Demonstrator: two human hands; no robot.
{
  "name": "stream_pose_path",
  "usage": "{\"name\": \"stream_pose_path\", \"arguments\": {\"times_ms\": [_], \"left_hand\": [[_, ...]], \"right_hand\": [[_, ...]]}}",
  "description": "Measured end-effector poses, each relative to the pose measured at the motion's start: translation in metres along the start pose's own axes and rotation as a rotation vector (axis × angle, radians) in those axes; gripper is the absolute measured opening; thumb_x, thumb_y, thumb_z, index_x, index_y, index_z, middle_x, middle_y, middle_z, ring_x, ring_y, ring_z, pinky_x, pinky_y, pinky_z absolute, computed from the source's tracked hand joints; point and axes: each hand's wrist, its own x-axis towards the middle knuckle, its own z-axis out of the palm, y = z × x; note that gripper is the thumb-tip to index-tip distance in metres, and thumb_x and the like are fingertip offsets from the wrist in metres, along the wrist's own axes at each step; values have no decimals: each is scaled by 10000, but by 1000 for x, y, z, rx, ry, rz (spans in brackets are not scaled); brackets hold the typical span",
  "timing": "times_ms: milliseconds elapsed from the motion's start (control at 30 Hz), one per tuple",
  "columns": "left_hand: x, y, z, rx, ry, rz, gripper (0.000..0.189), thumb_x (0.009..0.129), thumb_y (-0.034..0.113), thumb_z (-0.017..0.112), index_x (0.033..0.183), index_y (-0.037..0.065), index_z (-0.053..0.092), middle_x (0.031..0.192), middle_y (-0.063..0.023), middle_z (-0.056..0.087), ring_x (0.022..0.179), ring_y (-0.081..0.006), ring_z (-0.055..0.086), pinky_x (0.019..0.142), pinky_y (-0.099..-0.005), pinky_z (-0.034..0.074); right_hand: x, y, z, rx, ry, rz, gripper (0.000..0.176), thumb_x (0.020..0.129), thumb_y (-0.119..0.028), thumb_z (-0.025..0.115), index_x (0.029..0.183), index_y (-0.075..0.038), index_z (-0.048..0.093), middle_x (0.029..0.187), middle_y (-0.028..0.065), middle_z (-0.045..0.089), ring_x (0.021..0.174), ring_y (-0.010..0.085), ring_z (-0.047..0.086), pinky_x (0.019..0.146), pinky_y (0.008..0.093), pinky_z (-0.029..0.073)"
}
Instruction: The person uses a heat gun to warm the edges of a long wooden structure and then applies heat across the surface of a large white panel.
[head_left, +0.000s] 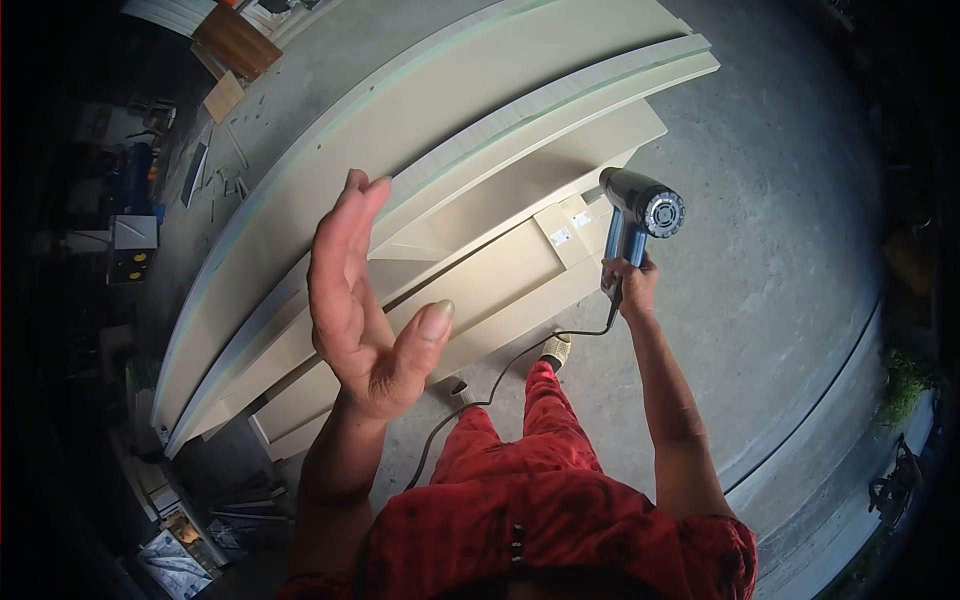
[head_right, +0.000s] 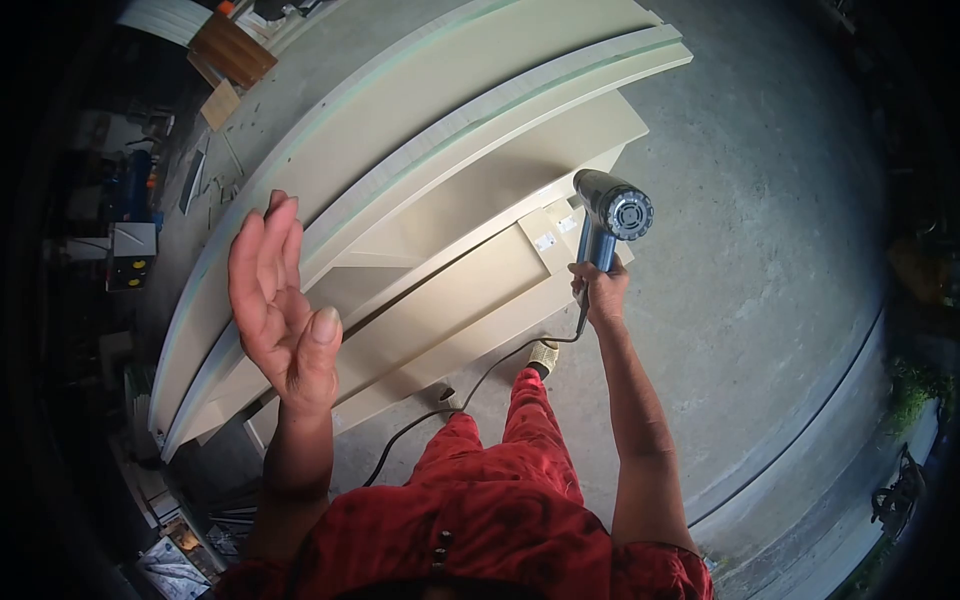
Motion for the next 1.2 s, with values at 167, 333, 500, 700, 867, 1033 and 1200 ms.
{"name": "stream_pose_path", "arguments": {"times_ms": [167,333,500,700,867,1033,1200], "left_hand": [[-30,-40,57,-57,-417,-488,557,818,192,643,1276,-36,420,1256,-202,504,1241,-298,435,1027,-404,333],[-172,-111,87,-32,-747,-876,593,799,344,679,1227,-12,475,1142,-220,579,1082,-312,568,907,-366,446],[-235,-120,99,-157,-821,-1112,597,798,387,670,1223,9,490,1149,-215,581,1080,-306,572,899,-365,454],[-267,-134,131,-123,-1085,-1040,652,802,439,640,1278,39,443,1244,-179,528,1138,-312,524,943,-368,426],[-299,-128,104,301,-1560,-1060,762,733,593,591,1326,144,425,1318,-92,488,1248,-285,411,962,-621,294],[-339,-106,92,309,-1663,-1238,797,704,617,598,1344,181,406,1342,-80,466,1279,-297,362,935,-700,233],[-403,-68,67,-20,-1391,-1389,809,732,582,600,1367,136,374,1322,-173,461,1218,-353,426,1033,-499,293]], "right_hand": [[29,-15,1,-1,10,35,297,609,25,640,870,21,498,641,66,534,474,139,499,439,282,424],[37,-1,-9,-18,41,107,295,609,8,655,859,16,498,637,66,530,467,143,494,442,293,429],[49,25,-22,-36,54,136,288,610,9,658,848,14,495,636,66,528,461,143,485,431,292,424],[71,74,-46,-24,129,187,256,608,-18,645,820,9,504,588,71,512,412,166,486,392,299,395],[101,108,-72,-78,108,285,309,582,-21,676,843,2,513,649,61,531,506,151,522,449,285,469],[124,159,-94,-92,164,333,298,577,-35,683,821,-7,513,626,58,529,467,150,505,430,289,452],[145,197,-110,-118,198,341,282,578,-45,685,800,-14,512,600,56,525,441,148,496,418,287,449]]}}
